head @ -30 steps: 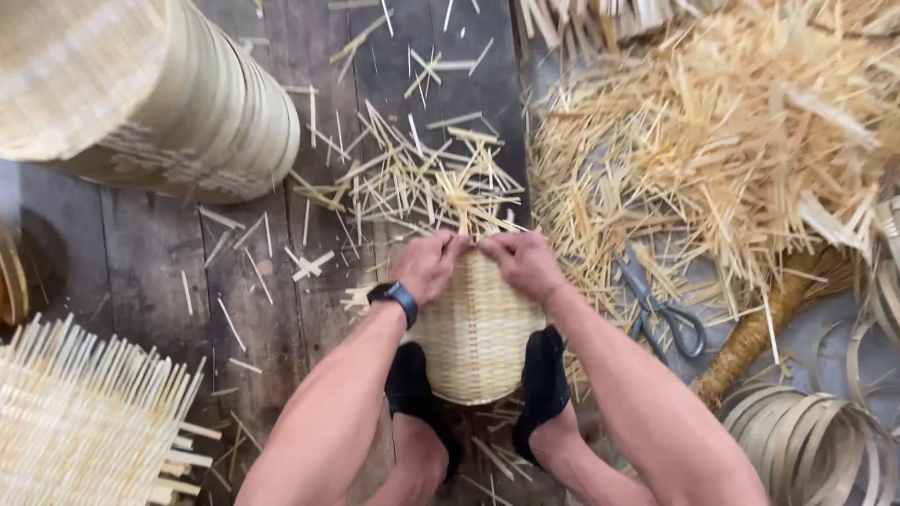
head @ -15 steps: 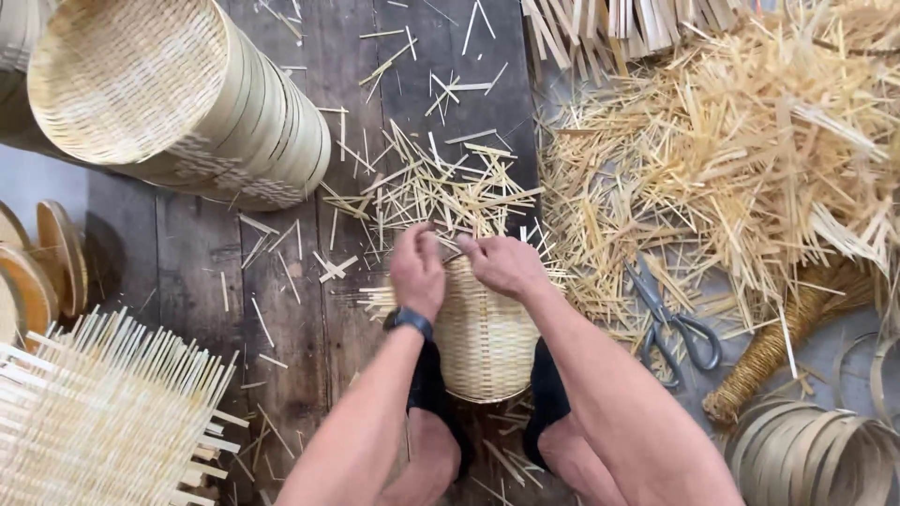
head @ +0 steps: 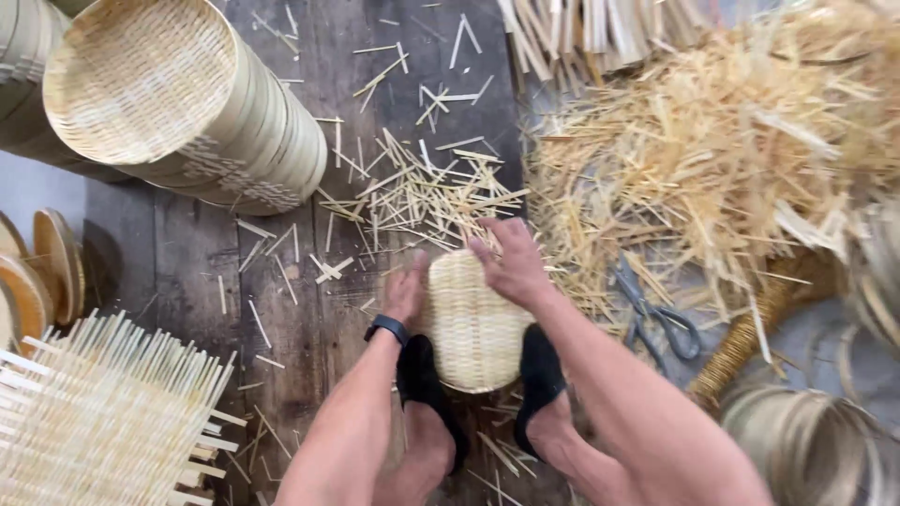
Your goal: The person weaves bamboo strips into a flat woven panel, presses a woven circular basket base onto a wooden mold, and trims excess bamboo strips with scissors. They bend and interlace strips by hand, fit a bamboo rim ring around the work, and place finished woven pieces onto a stack.
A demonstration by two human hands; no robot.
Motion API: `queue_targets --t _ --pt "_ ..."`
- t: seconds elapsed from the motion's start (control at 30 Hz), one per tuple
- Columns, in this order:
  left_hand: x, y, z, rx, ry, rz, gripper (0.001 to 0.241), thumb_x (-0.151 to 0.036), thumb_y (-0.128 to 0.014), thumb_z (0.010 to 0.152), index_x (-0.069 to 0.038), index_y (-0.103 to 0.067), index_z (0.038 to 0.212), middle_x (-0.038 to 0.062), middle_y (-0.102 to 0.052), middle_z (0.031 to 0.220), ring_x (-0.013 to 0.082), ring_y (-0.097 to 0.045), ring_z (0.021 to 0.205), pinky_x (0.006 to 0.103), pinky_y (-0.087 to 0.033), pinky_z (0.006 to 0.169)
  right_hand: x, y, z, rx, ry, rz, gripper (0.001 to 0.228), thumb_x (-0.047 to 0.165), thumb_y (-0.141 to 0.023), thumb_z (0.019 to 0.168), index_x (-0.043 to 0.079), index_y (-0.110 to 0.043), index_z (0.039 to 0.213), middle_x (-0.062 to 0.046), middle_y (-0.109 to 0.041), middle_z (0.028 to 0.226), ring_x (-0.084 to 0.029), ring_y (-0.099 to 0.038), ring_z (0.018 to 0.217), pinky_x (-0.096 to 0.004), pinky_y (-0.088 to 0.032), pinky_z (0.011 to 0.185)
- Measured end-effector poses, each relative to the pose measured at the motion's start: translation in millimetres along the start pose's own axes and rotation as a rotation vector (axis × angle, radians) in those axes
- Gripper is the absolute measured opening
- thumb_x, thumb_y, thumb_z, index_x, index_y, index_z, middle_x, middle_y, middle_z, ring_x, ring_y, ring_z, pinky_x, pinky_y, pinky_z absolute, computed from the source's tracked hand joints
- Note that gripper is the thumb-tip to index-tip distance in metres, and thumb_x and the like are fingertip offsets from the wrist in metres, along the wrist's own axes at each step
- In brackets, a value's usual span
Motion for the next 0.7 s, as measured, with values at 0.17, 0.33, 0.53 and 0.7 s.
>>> queue_targets --t 0.17,0.33,0.53,0.7 --pt "-111.3 43.3 -91.9 0.012 -0.141 0.204 0.061 -0.064 -0.087 0.071 -0.006 -0.072 0.078 0.008 -0.073 0.073 0.0155 -0.067 0.063 0.0341 -0.054 0.058 -36.3 173.3 -104.2 0.217 0.047 -0.365 0.039 0.044 -0.062 0.094 0.015 -0.074 0.118 -0.012 -0.067 0.118 -0.033 -0.064 0.113 -0.044 -0.051 0.096" --pt "-184.7 51.4 -205.0 -0.216 -0.621 0.165 0.043 -0.05 -0.089 0.073 -0.011 -0.071 0.081 0.004 -0.07 0.074 0.0159 -0.064 0.063 0.0342 -0.054 0.054 -111.4 218.5 -223.1 0.165 -0.256 -0.418 0.037 0.042 -0.063 0.09 0.015 -0.078 0.11 -0.014 -0.077 0.099 -0.032 -0.074 0.095 -0.044 -0.058 0.086" --pt "-112.8 11.6 -263.7 -0.032 -1.122 0.653 0.038 -0.022 -0.087 0.069 -0.013 -0.059 0.093 0.006 -0.056 0.087 0.0235 -0.056 0.084 0.0384 -0.05 0.074 -260.5 97.7 -223.8 0.209 -0.388 -0.121 0.037 0.04 -0.07 0.087 0.01 -0.077 0.109 -0.014 -0.08 0.094 -0.03 -0.078 0.089 -0.041 -0.06 0.085" --pt "-30.7 -17.8 -273.8 0.018 -0.973 0.803 0.048 -0.021 -0.086 0.068 -0.015 -0.057 0.106 0.008 -0.054 0.104 0.0293 -0.054 0.103 0.042 -0.05 0.089 -316.6 9.2 -225.2 -0.135 -0.349 -0.173 0.049 0.037 -0.077 0.08 0.008 -0.07 0.119 -0.02 -0.073 0.107 -0.038 -0.069 0.1 -0.044 -0.055 0.088"
Point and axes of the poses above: each hand's wrist, its own z-axis towards the middle knuckle, its own y-axis out of the back of the hand, x = y × z, the point moved 1 cm from there along z, towards the middle knuckle
